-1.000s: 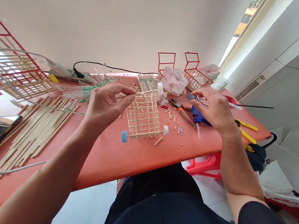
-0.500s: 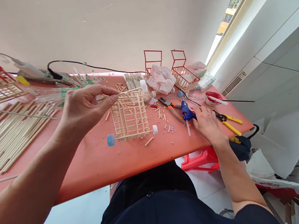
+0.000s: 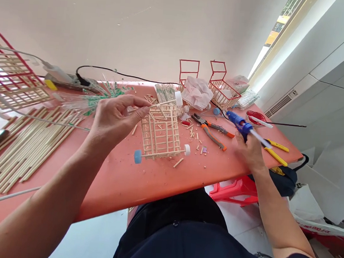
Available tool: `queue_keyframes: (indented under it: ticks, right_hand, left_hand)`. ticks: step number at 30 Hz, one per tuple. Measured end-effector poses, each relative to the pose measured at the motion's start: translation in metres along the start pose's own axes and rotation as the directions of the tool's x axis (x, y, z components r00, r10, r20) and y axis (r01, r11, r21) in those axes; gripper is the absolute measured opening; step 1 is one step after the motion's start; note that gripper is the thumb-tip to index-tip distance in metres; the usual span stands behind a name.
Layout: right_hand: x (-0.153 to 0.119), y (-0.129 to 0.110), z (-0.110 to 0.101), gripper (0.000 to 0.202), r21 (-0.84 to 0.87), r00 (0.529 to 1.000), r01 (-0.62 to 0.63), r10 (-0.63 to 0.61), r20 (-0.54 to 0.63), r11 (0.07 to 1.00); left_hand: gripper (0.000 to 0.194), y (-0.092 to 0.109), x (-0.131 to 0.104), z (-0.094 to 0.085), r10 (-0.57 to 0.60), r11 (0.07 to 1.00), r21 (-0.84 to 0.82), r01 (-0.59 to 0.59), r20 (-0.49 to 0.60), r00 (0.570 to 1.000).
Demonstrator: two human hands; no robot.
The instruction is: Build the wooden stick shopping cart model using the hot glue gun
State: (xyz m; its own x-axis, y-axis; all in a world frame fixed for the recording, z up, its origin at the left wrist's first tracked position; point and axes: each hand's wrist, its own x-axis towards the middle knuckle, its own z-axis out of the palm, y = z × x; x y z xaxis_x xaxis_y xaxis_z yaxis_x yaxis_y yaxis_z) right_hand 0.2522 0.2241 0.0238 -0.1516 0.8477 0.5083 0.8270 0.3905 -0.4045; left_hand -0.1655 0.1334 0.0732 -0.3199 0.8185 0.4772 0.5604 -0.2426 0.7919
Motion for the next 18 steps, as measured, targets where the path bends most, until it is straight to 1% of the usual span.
queue_keyframes:
  ticks: [2,3,4,5,6,7,9,11,14,18]
  right_hand:
    - [0.003,-0.013,-0.013,0.051,0.106,1.000,-0.020,0.022,-0.022,0.994]
    - [0.003,-0.024,-0.019,0.055,0.166,1.000,-0.001,0.001,0.002,0.986]
    - [0.004,-0.037,-0.025,0.057,0.230,0.999,0.018,-0.027,0.036,0.973]
    - [0.004,-0.050,-0.029,0.056,0.316,0.992,0.028,-0.064,0.105,0.948]
    - [0.004,-0.064,-0.031,0.055,0.399,0.981,0.018,-0.093,0.170,0.917]
    - [0.004,-0.077,-0.032,0.054,0.448,0.971,0.013,-0.119,0.209,0.894]
    - [0.004,-0.097,-0.030,0.054,0.461,0.949,0.061,-0.194,0.247,0.885]
    - [0.005,-0.108,-0.025,0.058,0.425,0.939,0.111,-0.235,0.251,0.898]
    - [0.008,-0.113,-0.017,0.065,0.372,0.935,0.141,-0.247,0.254,0.918]
    - [0.011,-0.118,-0.011,0.067,0.388,0.918,0.169,-0.288,0.272,0.906]
  left_hand:
    - [0.016,0.002,-0.001,0.000,-0.013,1.000,0.004,0.013,-0.003,1.000]
    - [0.017,0.002,-0.001,0.000,-0.018,1.000,0.005,0.018,-0.005,1.000]
    - [0.017,0.003,-0.001,0.000,-0.020,1.000,0.006,0.020,-0.006,1.000]
    - [0.018,0.004,-0.001,-0.001,-0.019,1.000,0.004,0.019,-0.008,1.000]
    - [0.018,0.004,-0.001,-0.001,-0.016,1.000,0.000,0.016,-0.010,1.000]
    - [0.018,0.005,-0.001,-0.001,-0.014,1.000,-0.005,0.014,-0.010,1.000]
    - [0.018,0.005,-0.001,-0.001,-0.014,1.000,-0.016,0.014,-0.009,1.000]
    - [0.017,0.004,-0.002,-0.001,-0.017,1.000,-0.015,0.017,-0.012,1.000]
    - [0.017,0.004,-0.002,-0.001,-0.007,1.000,0.000,0.007,-0.019,1.000]
    - [0.019,0.004,-0.002,-0.001,0.016,1.000,0.008,-0.016,-0.023,1.000]
